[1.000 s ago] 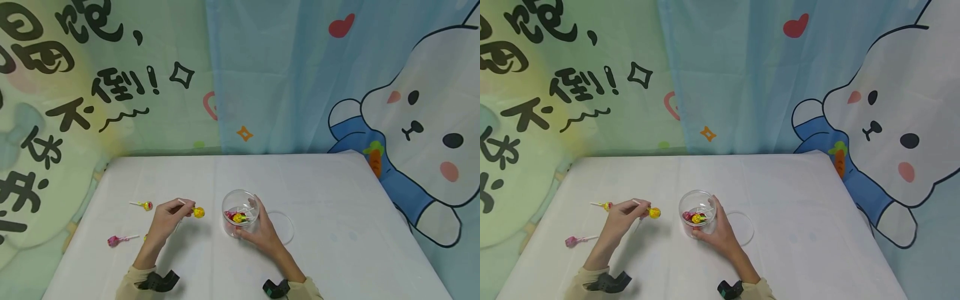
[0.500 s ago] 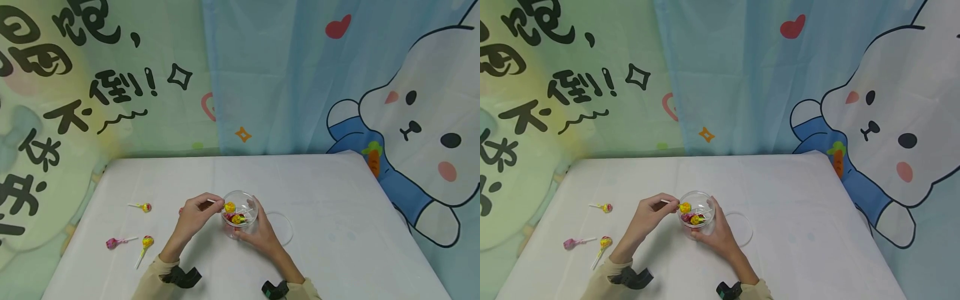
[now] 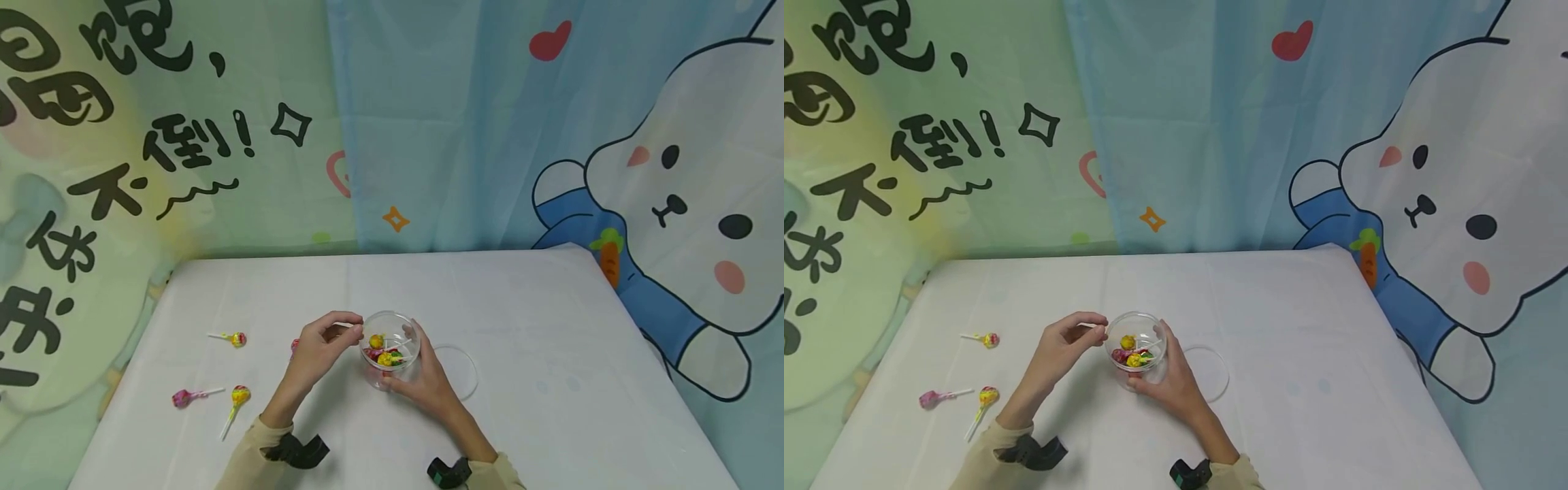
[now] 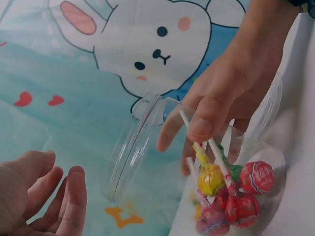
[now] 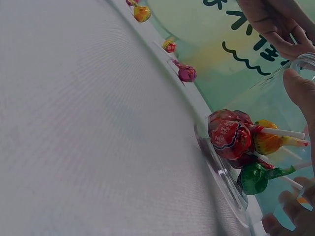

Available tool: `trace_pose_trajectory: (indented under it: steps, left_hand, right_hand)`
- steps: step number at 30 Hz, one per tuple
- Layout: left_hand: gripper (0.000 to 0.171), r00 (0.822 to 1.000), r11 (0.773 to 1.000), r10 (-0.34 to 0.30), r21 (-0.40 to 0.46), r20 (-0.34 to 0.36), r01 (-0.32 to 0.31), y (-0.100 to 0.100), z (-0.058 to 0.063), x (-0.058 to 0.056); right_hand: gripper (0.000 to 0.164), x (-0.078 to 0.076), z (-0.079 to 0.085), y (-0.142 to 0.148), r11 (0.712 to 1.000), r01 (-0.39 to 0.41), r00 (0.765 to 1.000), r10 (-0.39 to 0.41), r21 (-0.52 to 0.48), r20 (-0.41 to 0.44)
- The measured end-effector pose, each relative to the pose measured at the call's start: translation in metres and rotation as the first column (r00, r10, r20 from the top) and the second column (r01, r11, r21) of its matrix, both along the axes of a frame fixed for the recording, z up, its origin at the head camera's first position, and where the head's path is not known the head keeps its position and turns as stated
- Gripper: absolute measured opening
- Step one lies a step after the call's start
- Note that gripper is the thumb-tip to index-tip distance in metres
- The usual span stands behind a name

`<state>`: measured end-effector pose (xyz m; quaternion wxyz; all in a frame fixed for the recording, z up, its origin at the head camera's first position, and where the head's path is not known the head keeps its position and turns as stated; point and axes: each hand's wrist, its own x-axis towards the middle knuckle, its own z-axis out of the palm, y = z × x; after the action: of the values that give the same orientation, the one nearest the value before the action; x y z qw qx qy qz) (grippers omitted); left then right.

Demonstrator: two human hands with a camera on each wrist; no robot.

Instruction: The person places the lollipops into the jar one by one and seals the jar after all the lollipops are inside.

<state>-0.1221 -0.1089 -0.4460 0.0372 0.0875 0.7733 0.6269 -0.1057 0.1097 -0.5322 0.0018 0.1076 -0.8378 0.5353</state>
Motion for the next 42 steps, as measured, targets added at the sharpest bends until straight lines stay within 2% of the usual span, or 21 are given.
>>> trace_pose_trajectory:
  steps: [6,15,18,22,25,31,38,42]
  left_hand:
    - [0.030,0.997,0.998,0.051,0.032,0.055,-0.053,-0.016,-0.008,0.013]
    - [0.036,0.984,0.988,0.127,0.076,0.125,-0.138,-0.048,-0.028,0.040]
    - [0.039,0.966,0.980,0.168,0.068,0.195,-0.185,-0.059,-0.033,0.053]
    - [0.040,0.931,0.967,0.231,0.039,0.281,-0.252,-0.073,-0.039,0.070]
    - [0.040,0.910,0.955,0.280,0.010,0.307,-0.298,-0.083,-0.042,0.083]
    - [0.039,0.887,0.933,0.349,-0.025,0.302,-0.359,-0.098,-0.048,0.103]
    - [0.040,0.844,0.908,0.414,-0.085,0.340,-0.411,-0.105,-0.049,0.111]
    - [0.037,0.848,0.905,0.423,-0.108,0.319,-0.411,-0.105,-0.051,0.109]
  right_hand:
    - [0.110,0.000,0.003,0.000,1.000,0.006,1.000,-0.006,-0.005,-0.002]
    - [0.111,0.000,0.007,0.000,1.000,0.009,1.000,-0.008,-0.025,0.007]
    - [0.111,0.000,0.005,-0.001,1.000,0.008,1.000,-0.008,-0.023,0.004]
    - [0.111,0.000,0.004,-0.001,1.000,0.007,1.000,-0.007,-0.016,-0.003]
    - [0.111,-0.001,0.003,0.000,1.000,0.007,1.000,-0.007,-0.004,-0.008]
    - [0.112,-0.002,0.002,0.001,1.000,0.005,1.000,-0.005,0.002,-0.009]
    - [0.112,-0.002,0.000,0.000,1.000,-0.002,1.000,0.002,-0.015,-0.005]
    - [0.112,-0.002,0.000,-0.001,1.000,-0.004,1.000,0.004,-0.013,-0.008]
